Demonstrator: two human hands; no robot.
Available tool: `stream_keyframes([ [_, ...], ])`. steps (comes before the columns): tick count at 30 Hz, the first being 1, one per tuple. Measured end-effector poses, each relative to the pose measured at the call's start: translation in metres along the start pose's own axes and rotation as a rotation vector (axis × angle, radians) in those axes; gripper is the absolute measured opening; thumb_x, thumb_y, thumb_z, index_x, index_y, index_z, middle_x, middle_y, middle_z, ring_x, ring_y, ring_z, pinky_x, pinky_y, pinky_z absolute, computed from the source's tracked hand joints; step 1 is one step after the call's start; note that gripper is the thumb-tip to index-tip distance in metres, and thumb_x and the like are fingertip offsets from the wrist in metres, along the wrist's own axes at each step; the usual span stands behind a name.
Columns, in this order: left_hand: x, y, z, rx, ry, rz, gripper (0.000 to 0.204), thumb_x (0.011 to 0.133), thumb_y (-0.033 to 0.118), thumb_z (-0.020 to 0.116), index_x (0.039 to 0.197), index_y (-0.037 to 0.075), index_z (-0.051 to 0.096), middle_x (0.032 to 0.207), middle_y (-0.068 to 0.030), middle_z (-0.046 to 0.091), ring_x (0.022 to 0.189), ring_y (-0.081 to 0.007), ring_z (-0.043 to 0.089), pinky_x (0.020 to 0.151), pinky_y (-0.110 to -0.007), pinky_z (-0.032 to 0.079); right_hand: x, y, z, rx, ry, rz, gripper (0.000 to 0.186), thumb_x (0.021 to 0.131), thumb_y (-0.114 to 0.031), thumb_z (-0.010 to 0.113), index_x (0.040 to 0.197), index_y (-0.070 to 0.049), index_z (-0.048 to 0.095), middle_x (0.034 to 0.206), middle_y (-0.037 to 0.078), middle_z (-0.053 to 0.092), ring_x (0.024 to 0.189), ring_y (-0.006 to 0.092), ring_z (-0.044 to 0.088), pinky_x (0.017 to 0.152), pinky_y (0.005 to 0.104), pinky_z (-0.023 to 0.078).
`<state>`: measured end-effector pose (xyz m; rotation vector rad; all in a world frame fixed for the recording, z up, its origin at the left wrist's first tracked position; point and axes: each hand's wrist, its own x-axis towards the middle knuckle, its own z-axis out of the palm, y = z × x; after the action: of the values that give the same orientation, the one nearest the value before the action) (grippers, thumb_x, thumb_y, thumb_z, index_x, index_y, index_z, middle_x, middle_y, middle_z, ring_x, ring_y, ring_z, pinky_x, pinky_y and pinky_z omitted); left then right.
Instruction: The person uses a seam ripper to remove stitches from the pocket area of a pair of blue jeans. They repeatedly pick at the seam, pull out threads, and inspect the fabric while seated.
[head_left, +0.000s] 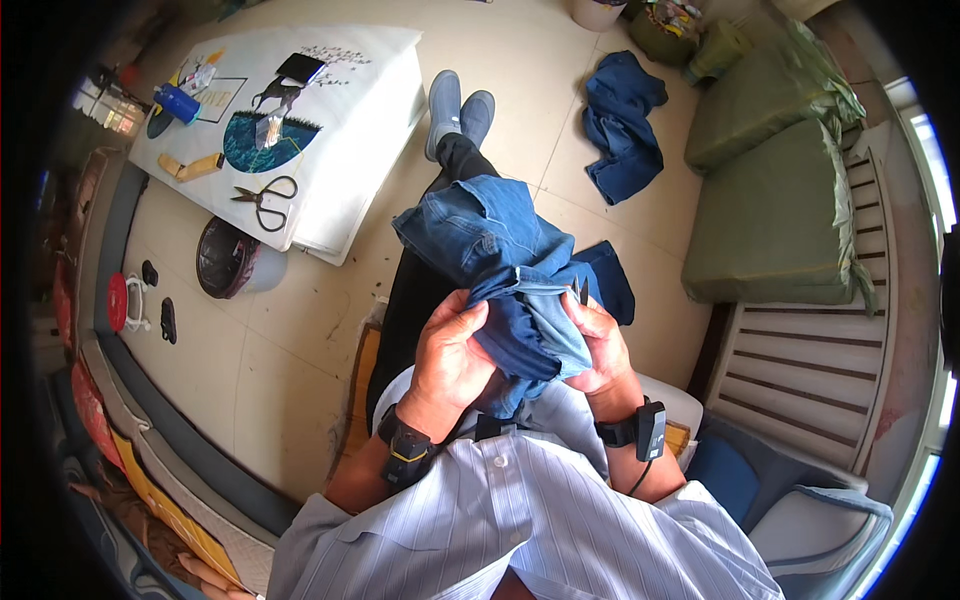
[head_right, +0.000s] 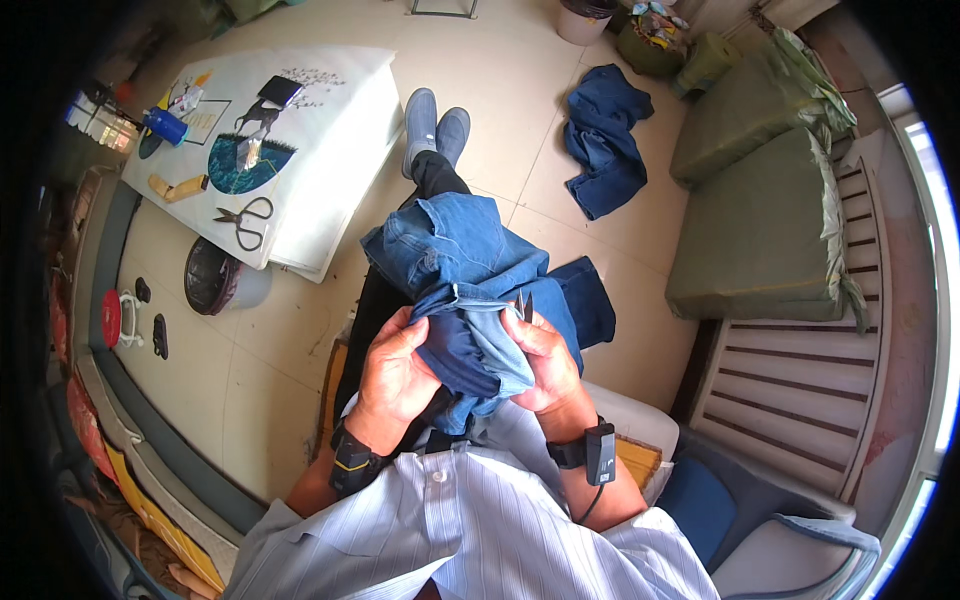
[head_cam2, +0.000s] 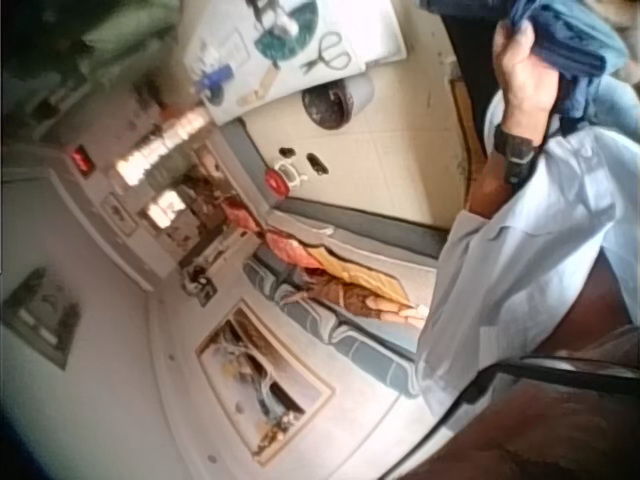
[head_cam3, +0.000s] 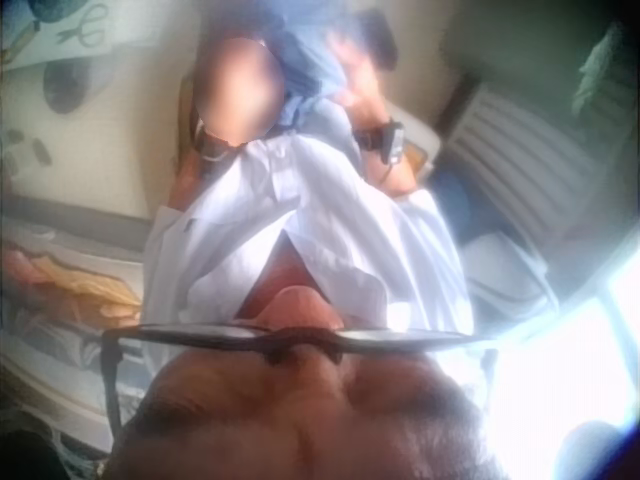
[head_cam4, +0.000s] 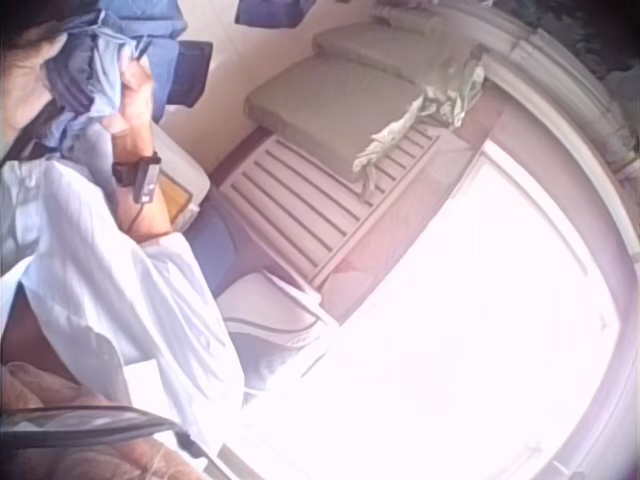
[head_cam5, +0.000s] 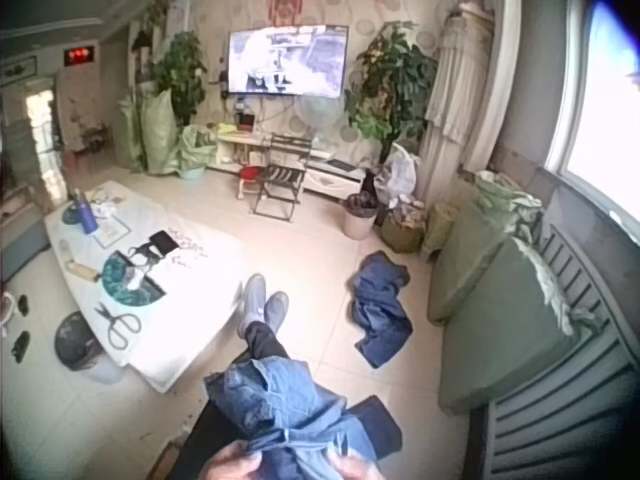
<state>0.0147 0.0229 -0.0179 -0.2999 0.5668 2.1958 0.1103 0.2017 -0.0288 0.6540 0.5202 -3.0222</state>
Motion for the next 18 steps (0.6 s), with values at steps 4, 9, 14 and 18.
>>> stream_keyframes([
  [4,0.002,-0.007,-0.015,-0.033,-0.054,-0.031,0.029,0.1,0.013,0.062,0.126,-0.001,0.06,0.124,-0.0148,0.07,0.119,-0.0284,0.068,0.109,-0.047,0.051,0.003,-0.004,0.002,-0.021,0.057,0.041,0.029,0.103,-0.023,0.068,0.121,0.0,0.068,0.11,0.014,0.076,0.095,0.0268,0.076,0.089,0.0415,0.062],
  [9,0.002,0.001,-0.008,0.107,-0.08,-0.086,0.03,0.1,0.014,0.064,0.125,-0.002,0.062,0.121,-0.0136,0.071,0.114,-0.0247,0.069,0.104,-0.043,0.054,0.007,-0.005,-0.011,-0.163,0.028,-0.037,0.009,0.102,-0.012,0.069,0.106,-0.005,0.069,0.1,0.008,0.076,0.084,0.0182,0.074,0.08,0.0353,0.062],
  [14,0.003,0.01,-0.001,0.324,0.014,-0.15,0.021,0.103,0.017,0.068,0.117,0.002,0.069,0.112,-0.0048,0.072,0.102,-0.0147,0.069,0.095,-0.033,0.056,0.001,-0.006,0.009,-0.188,0.062,-0.061,0.013,0.101,-0.014,0.07,0.109,-0.004,0.069,0.102,0.009,0.076,0.087,0.0193,0.073,0.082,0.0366,0.062],
  [18,0.007,0.004,-0.004,0.322,0.018,-0.082,0.022,0.106,0.024,0.066,0.116,0.004,0.07,0.108,-0.002,0.072,0.098,-0.0117,0.068,0.091,-0.031,0.056,-0.004,-0.002,0.012,-0.079,-0.001,-0.002,0.025,0.102,-0.02,0.069,0.118,-0.002,0.067,0.104,0.011,0.073,0.088,0.0221,0.072,0.082,0.0384,0.061],
])
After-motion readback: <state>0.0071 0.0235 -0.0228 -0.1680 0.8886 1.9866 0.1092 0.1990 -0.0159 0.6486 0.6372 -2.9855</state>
